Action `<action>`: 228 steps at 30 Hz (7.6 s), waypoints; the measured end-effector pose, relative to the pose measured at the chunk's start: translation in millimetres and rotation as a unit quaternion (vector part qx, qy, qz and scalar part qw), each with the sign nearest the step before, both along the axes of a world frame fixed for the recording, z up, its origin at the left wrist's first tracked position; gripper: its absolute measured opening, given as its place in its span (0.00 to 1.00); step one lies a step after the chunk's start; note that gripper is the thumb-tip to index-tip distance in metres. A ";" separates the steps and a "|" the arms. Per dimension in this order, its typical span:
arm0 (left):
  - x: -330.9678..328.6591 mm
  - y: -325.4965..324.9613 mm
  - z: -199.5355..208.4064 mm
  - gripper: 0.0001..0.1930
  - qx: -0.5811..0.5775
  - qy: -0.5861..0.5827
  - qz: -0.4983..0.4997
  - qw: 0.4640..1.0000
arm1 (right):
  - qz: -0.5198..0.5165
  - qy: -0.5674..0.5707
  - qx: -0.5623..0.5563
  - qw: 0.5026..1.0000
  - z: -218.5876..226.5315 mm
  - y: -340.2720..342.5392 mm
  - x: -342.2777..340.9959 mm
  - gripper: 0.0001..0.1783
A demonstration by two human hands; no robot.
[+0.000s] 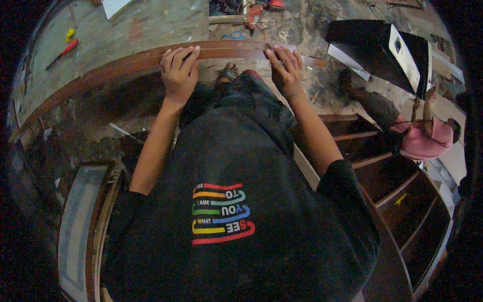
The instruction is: The person aligns a long curved wooden trim piece along the edge of a large flat panel on a workbench. They repeatedly adjust the trim's position, measure sections with a tape measure, and hold the piece in place while checking alignment.
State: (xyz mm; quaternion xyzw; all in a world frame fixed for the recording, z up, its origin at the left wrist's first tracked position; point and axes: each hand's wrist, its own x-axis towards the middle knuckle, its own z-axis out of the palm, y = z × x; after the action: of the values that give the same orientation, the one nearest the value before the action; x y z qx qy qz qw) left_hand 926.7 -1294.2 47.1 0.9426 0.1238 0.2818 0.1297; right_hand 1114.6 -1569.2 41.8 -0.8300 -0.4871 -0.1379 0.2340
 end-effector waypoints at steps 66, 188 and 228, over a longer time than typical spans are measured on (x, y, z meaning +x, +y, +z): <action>-83.6 115.7 36.2 0.19 -0.041 0.078 0.097 0.991 | 0.135 0.399 -0.145 0.895 61.3 127.9 24.6 0.13; -257.0 331.5 55.4 0.18 -0.030 0.004 0.084 0.996 | 0.103 0.422 -0.101 0.895 77.1 373.9 -162.2 0.23; -251.3 378.8 13.0 0.16 -0.096 0.013 0.255 0.962 | 0.181 0.436 -0.200 0.859 50.6 359.8 -100.8 0.14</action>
State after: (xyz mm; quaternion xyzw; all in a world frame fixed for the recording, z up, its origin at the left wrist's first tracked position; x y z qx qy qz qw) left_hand 675.4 -915.4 60.1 0.8667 0.3879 0.2797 0.1418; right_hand 1013.8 -1209.4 92.4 -0.7316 -0.4939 0.3833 0.2719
